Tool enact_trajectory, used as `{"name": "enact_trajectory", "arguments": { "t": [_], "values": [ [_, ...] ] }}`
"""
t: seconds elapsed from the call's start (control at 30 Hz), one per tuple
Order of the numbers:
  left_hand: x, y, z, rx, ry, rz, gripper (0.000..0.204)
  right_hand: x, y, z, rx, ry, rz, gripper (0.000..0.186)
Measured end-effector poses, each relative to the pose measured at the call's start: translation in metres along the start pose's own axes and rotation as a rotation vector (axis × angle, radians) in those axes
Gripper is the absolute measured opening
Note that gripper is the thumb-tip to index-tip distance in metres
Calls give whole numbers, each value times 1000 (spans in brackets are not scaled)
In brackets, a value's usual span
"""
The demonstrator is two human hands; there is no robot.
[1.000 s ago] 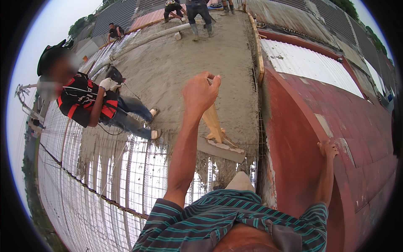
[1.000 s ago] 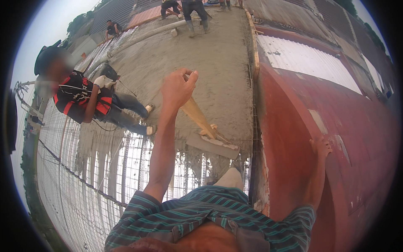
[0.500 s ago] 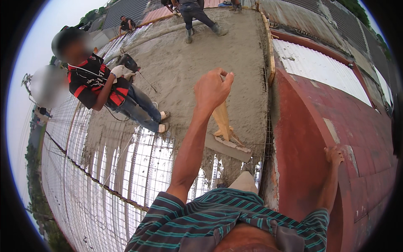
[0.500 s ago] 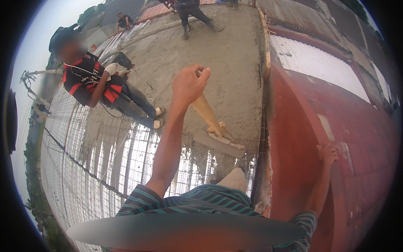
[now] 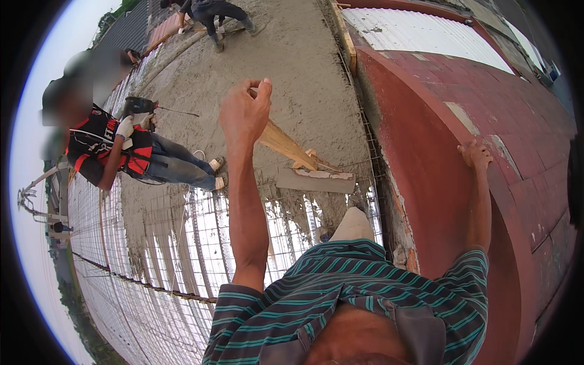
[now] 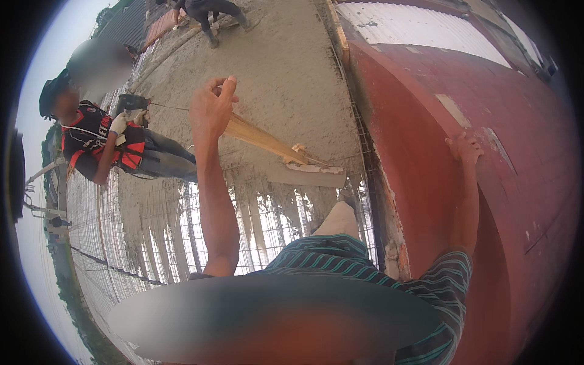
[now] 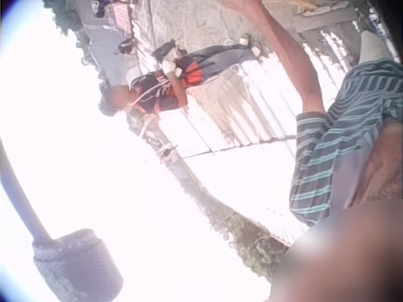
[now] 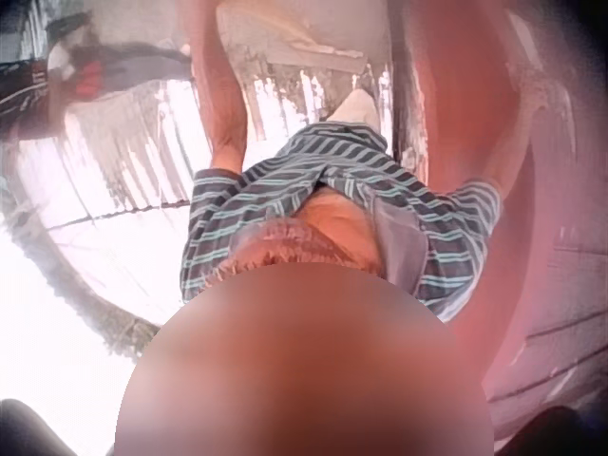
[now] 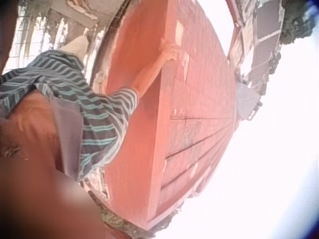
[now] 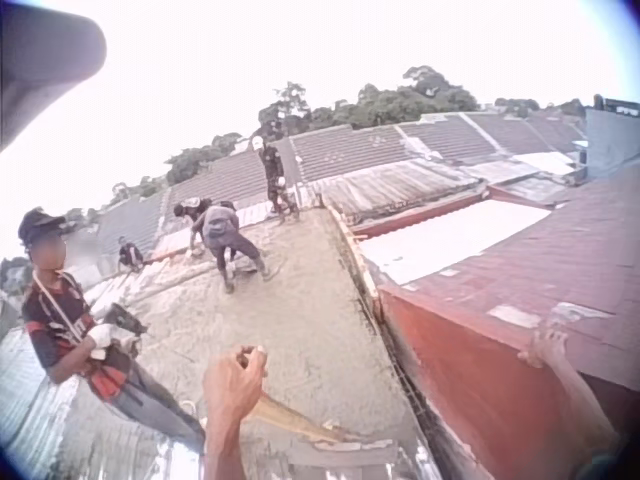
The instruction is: The person uses a long wooden screed to level wet concrete on a rooftop slab. They pull the tool across the surface to smooth it out while other workers spread concrete nearby.
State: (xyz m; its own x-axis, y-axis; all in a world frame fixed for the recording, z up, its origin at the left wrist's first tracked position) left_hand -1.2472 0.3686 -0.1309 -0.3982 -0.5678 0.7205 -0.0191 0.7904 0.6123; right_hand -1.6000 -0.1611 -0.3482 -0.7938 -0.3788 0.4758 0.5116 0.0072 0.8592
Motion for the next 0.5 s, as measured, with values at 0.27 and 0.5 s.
{"name": "enact_trajectory", "arguments": {
  "t": [0.27, 0.5],
  "values": [
    [4, 3, 10, -24, -20, 104, 43, 5, -5, -3, 14, -4, -55, 83],
    [2, 9, 17, 42, -26, 390, 31, 2, -1, 4, -4, -5, 16, 85]
  ]
}}
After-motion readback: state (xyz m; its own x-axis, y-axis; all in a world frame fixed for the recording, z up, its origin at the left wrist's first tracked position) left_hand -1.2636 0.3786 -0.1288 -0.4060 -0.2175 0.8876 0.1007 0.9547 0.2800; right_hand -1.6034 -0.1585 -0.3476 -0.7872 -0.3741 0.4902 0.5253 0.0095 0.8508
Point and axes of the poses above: each hand's wrist, its own z-axis away from the middle knuckle, its own y-axis out of the back of the hand, x = y × z, the point moved 6 cm from there along -z, towards the middle knuckle, and after that the axes turned 8 degrees about z, right-handed, at the moved point
